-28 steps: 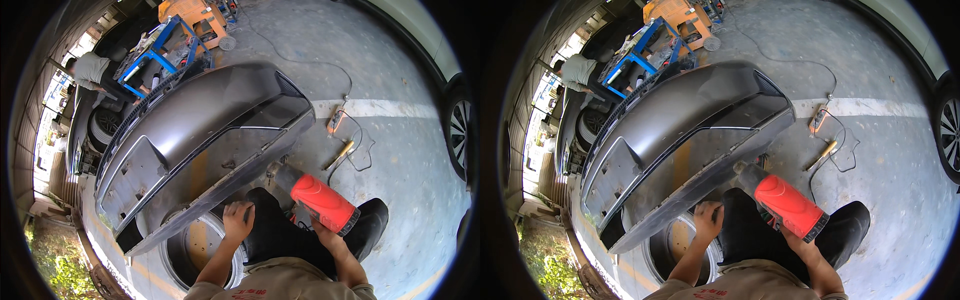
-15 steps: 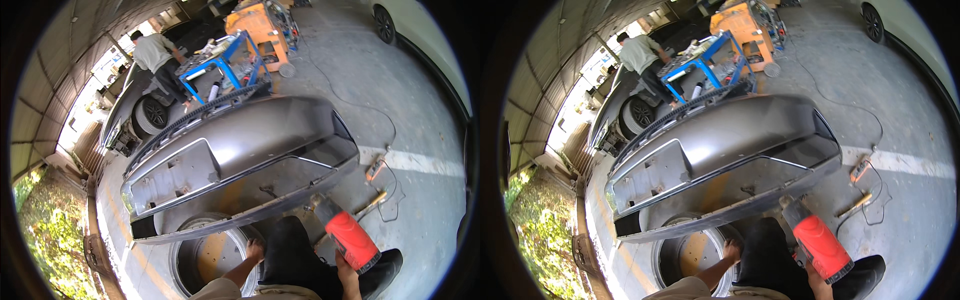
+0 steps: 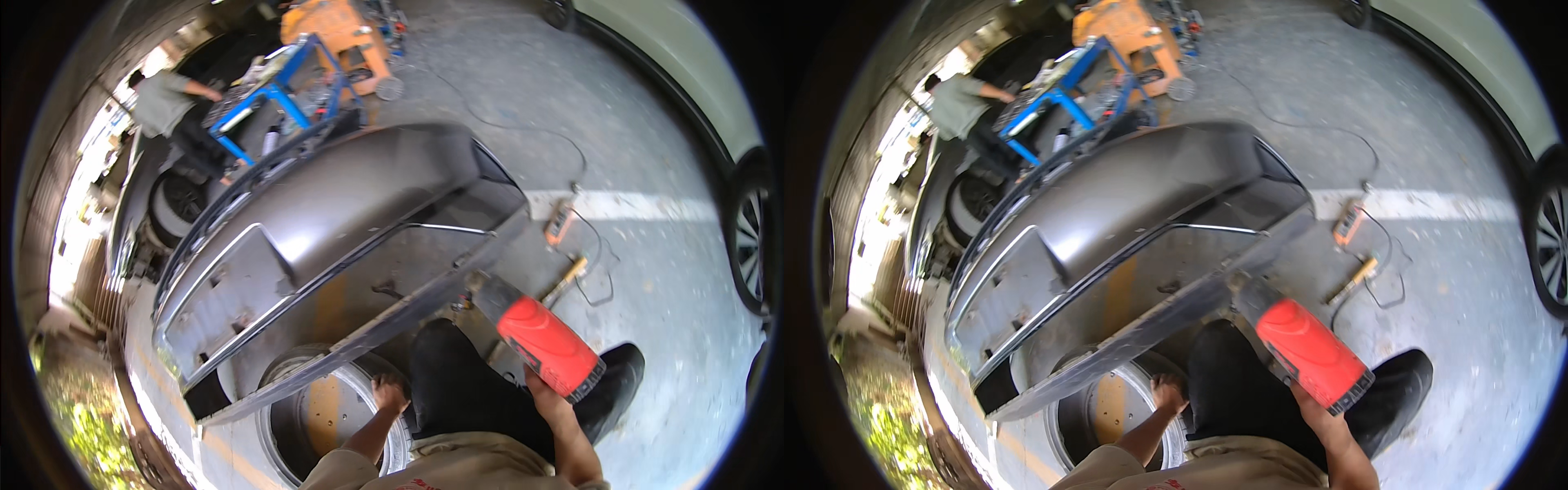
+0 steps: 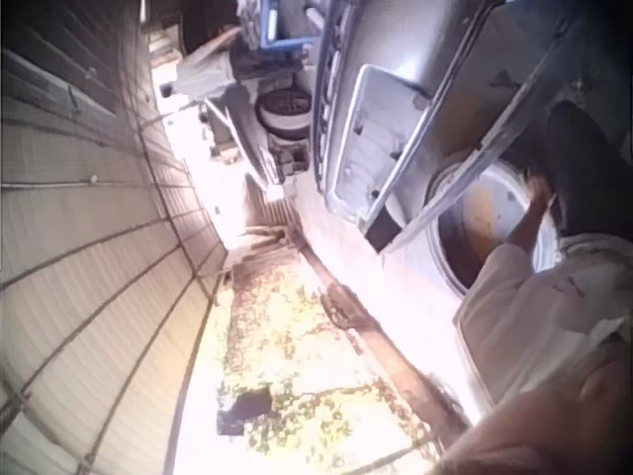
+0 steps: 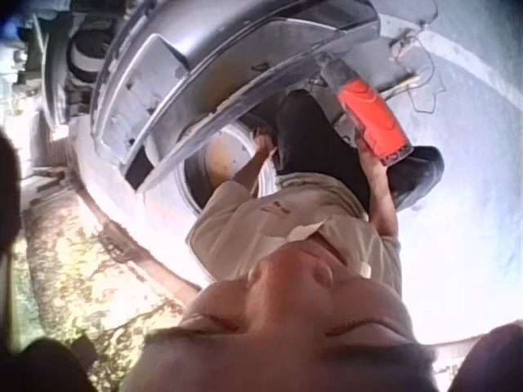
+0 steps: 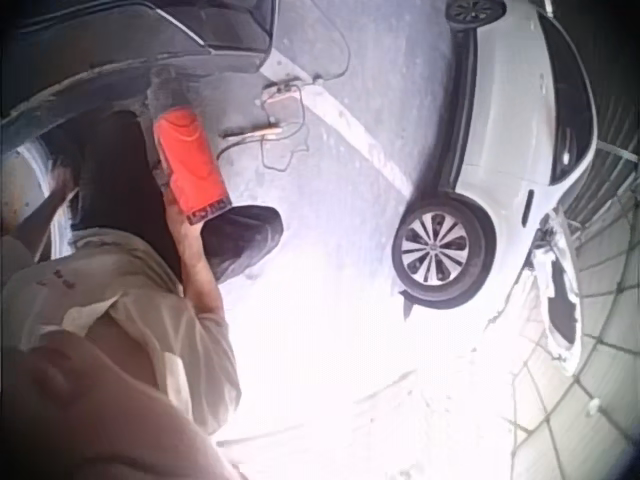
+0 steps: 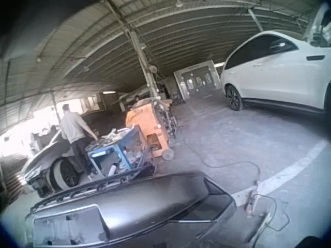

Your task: The person uses a red heat gun to soften a section of a detached car bumper, then uses a metal pry tool to adjust and align a seam or crack. The person repeatedly applies heat and pries along the same area to reshape the plastic.

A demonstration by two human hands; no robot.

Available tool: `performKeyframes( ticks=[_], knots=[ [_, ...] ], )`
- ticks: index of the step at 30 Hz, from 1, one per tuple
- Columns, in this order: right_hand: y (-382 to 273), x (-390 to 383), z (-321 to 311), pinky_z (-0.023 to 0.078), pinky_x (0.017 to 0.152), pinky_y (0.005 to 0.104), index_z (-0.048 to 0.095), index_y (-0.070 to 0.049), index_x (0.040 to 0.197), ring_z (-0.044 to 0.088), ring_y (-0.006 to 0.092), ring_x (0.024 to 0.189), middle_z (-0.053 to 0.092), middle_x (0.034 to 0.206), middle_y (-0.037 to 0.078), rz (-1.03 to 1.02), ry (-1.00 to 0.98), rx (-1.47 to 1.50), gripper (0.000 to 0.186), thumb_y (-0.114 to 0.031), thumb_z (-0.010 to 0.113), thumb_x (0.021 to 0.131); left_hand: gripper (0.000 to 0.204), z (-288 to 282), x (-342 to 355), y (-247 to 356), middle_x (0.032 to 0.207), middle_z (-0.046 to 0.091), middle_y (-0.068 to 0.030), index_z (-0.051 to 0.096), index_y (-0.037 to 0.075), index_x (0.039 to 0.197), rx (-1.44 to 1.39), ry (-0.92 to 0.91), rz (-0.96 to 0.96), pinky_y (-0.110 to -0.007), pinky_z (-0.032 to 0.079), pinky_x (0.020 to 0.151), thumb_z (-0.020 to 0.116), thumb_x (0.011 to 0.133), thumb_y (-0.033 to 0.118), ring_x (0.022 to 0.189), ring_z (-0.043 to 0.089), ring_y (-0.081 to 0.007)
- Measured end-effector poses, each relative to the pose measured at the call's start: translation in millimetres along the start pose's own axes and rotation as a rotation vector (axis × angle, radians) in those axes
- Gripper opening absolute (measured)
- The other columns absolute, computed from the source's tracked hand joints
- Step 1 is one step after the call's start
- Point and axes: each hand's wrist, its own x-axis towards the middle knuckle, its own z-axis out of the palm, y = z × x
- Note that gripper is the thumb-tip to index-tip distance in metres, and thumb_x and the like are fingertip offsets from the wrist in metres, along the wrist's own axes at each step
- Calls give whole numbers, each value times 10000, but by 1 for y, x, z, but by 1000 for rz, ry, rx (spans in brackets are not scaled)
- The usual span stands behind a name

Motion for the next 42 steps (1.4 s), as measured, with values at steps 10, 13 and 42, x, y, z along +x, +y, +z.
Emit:
performKeyframes(
  ticks=[10,13,42],
  knots=[
    [-15,18,-27,530,902,404,660,-37,1186,657,320,1054,676,1153,132,136,38,619,382,22,736,816,242,-9,5,3,1003,692,-58,753,149,885,-101,238,60,-471,334,1075,675,764,343,1099,597,-271],
    [-16,19,-25,524,913,408,662,-43,1181,651,327,1071,674,1159,135,138,42,632,384,29,736,811,257,-8,4,2,999,690,-58,756,145,881,-117,261,68,-470,332,1077,671,770,362,1093,596,-273],
    [3,48,-24,540,818,361,691,-23,1092,680,253,909,705,1008,104,293,147,604,280,-43,756,821,257,-15,4,4,939,683,-77,720,127,857,-103,310,94,-459,350,1044,653,778,362,1036,606,-282]
  ],
)
